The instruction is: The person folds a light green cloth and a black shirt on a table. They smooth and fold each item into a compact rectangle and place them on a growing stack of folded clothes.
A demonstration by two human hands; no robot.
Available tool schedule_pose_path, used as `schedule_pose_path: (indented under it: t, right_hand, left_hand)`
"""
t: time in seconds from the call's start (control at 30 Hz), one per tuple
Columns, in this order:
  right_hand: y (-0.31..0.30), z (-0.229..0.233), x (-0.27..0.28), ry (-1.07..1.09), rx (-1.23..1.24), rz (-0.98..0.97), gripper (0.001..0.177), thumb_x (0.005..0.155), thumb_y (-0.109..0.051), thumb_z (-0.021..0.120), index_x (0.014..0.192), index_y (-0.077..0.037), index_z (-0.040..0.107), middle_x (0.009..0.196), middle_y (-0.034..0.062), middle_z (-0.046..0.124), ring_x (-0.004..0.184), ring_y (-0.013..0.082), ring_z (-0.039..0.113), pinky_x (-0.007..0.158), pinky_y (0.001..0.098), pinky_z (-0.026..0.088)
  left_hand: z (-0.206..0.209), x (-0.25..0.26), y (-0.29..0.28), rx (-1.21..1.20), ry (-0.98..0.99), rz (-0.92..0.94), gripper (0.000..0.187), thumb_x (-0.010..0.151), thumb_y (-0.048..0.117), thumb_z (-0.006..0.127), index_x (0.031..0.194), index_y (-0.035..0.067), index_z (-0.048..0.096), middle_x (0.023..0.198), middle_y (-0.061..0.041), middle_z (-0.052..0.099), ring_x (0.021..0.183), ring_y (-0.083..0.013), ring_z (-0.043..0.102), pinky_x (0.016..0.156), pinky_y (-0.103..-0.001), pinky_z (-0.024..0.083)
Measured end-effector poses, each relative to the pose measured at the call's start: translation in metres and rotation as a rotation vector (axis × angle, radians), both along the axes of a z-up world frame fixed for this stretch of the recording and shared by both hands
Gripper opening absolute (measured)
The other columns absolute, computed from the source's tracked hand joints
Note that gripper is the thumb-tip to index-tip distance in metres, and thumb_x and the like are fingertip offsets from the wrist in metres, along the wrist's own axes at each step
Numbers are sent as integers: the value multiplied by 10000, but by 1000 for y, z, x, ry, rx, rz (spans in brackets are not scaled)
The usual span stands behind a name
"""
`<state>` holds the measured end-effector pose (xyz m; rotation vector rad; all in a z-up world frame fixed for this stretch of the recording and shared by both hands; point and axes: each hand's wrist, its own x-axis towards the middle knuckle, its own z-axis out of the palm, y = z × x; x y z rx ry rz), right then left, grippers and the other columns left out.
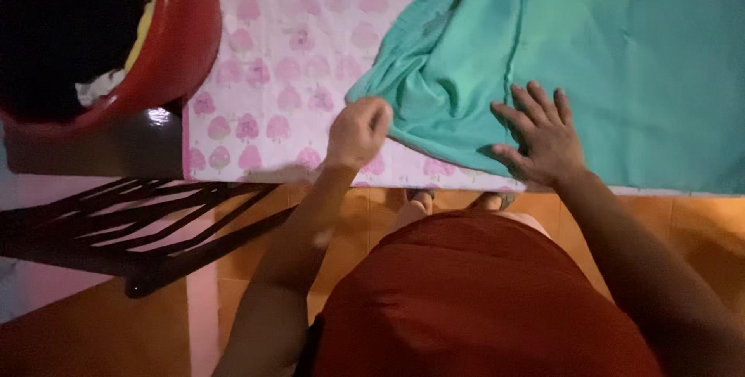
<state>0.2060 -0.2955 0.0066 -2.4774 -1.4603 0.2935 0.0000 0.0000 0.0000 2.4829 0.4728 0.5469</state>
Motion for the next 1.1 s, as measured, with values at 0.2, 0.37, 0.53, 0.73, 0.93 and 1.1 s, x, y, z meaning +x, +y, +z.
schedule_pose_path:
  t: [0.2,0.37,0.53,0.73,0.93,1.1]
  right_hand:
    - [32,-4,-20,177,185,-214,696,1039,-691,394,1547,-216,435,1721,102,305,1621,348,230,1362,508,179]
    - [54,-5,-33,-37,19,-139,916,951,-710,378,1645,-132,220,1703,226,127,1580,399,64,1242,609,18]
    - [55,-1,-35,-36,6,-144,903,952,-714,377,1649,-156,240,1701,263,106,1581,415,46,1239,609,-3]
    - [58,0,-36,-54,9,-144,891,945,-697,412,1637,-154,276,1701,260,141,1585,415,82,1243,613,14]
    - [57,1,-36,-54,24,-152,888,942,-670,444,1645,-150,290,1702,266,178,1585,422,106,1250,621,32]
    - [58,2,-37,-89,22,-136,881,951,-696,414,1629,-145,297,1676,292,186,1556,441,118,1225,627,46]
  left_hand:
    - [43,23,29,-167,9,419,345,960,384,653,1097,68,635,872,-100,746,823,-286,722,755,-408,564]
    - [48,33,43,-406,306,359,433,883,500,772,1019,103,664,884,-62,718,838,-272,723,775,-404,569]
    - [43,16,24,97,63,379,491,749,353,828,1066,76,574,930,-120,650,888,-352,656,747,-453,541]
    - [31,-5,13,132,-6,429,333,832,281,811,959,99,562,835,-84,624,807,-313,638,710,-459,517]
    - [10,-17,1,54,-122,412,230,861,262,783,939,111,628,823,-45,671,803,-266,670,704,-410,537]
    - [-4,-16,9,-197,-31,490,158,965,279,744,998,127,715,871,-49,735,802,-225,702,718,-373,544]
